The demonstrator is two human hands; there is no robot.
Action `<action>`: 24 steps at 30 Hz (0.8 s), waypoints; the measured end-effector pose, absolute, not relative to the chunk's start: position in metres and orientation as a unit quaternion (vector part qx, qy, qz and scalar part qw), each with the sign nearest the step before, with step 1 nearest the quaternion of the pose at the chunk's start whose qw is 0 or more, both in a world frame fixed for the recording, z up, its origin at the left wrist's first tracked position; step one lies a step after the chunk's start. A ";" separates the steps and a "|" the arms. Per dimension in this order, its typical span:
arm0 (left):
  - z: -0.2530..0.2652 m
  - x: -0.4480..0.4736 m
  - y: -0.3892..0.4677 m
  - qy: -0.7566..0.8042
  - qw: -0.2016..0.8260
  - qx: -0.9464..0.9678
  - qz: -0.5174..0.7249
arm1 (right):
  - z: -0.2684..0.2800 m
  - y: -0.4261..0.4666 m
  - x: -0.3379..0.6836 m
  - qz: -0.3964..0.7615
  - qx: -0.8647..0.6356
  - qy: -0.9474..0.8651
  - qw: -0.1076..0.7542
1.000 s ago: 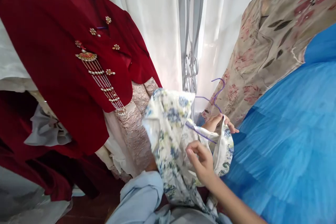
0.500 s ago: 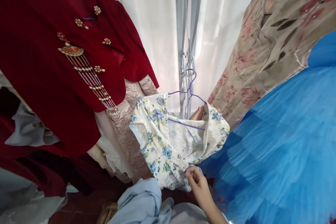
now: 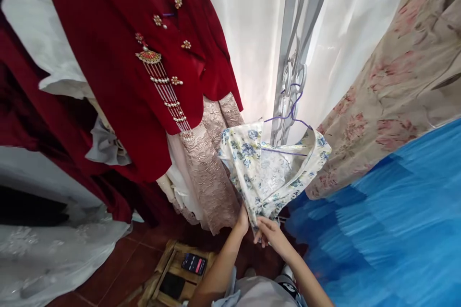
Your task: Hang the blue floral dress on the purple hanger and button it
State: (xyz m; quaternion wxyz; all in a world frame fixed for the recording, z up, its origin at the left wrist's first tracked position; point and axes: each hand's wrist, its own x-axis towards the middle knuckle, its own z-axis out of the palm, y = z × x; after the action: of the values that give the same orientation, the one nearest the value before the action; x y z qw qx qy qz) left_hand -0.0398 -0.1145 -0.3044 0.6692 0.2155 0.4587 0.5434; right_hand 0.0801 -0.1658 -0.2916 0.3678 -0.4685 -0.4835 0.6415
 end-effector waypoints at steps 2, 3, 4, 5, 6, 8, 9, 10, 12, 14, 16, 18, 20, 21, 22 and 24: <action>-0.316 -0.046 -0.121 0.425 0.693 0.202 0.547 | -0.298 -0.170 0.076 0.615 -0.485 -0.500 0.371; -0.320 -0.047 -0.124 0.409 0.700 0.204 0.548 | -0.300 -0.171 0.077 0.582 -0.506 -0.499 0.396; -0.324 -0.047 -0.126 0.398 0.704 0.211 0.549 | -0.301 -0.170 0.080 0.539 -0.531 -0.494 0.428; -0.327 -0.045 -0.128 0.389 0.708 0.221 0.547 | -0.301 -0.168 0.085 0.490 -0.561 -0.486 0.458; -0.328 -0.042 -0.131 0.380 0.712 0.233 0.543 | -0.300 -0.166 0.090 0.441 -0.591 -0.478 0.477; -0.328 -0.036 -0.135 0.373 0.713 0.257 0.535 | -0.296 -0.162 0.102 0.354 -0.643 -0.479 0.482; -0.327 -0.033 -0.138 0.376 0.710 0.270 0.530 | -0.293 -0.161 0.107 0.323 -0.660 -0.489 0.469; -0.325 -0.031 -0.140 0.383 0.706 0.285 0.524 | -0.290 -0.159 0.112 0.306 -0.668 -0.506 0.452; -0.318 -0.030 -0.144 0.405 0.693 0.315 0.506 | -0.285 -0.159 0.118 0.301 -0.658 -0.546 0.423; -0.311 -0.030 -0.145 0.432 0.677 0.338 0.491 | -0.281 -0.160 0.121 0.308 -0.634 -0.584 0.402; -0.307 -0.031 -0.144 0.457 0.659 0.347 0.486 | -0.279 -0.161 0.123 0.311 -0.623 -0.601 0.393; -0.305 -0.029 -0.142 0.466 0.650 0.350 0.487 | -0.277 -0.163 0.126 0.314 -0.623 -0.594 0.400; -0.307 -0.025 -0.140 0.462 0.649 0.353 0.491 | -0.276 -0.166 0.129 0.327 -0.617 -0.585 0.414; -0.308 -0.022 -0.139 0.458 0.649 0.356 0.492 | -0.276 -0.166 0.131 0.335 -0.610 -0.585 0.417; -0.309 -0.021 -0.139 0.457 0.647 0.360 0.493 | -0.275 -0.167 0.133 0.344 -0.603 -0.587 0.417; -0.310 -0.018 -0.140 0.462 0.633 0.377 0.495 | -0.275 -0.168 0.134 0.359 -0.593 -0.587 0.418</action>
State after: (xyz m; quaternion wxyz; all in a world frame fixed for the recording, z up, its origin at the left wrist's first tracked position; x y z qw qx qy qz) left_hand -0.0184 -0.1403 -0.3100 0.6326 0.3769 0.4616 0.4947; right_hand 0.1344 -0.1678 -0.2749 0.4183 -0.5932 -0.5867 0.3590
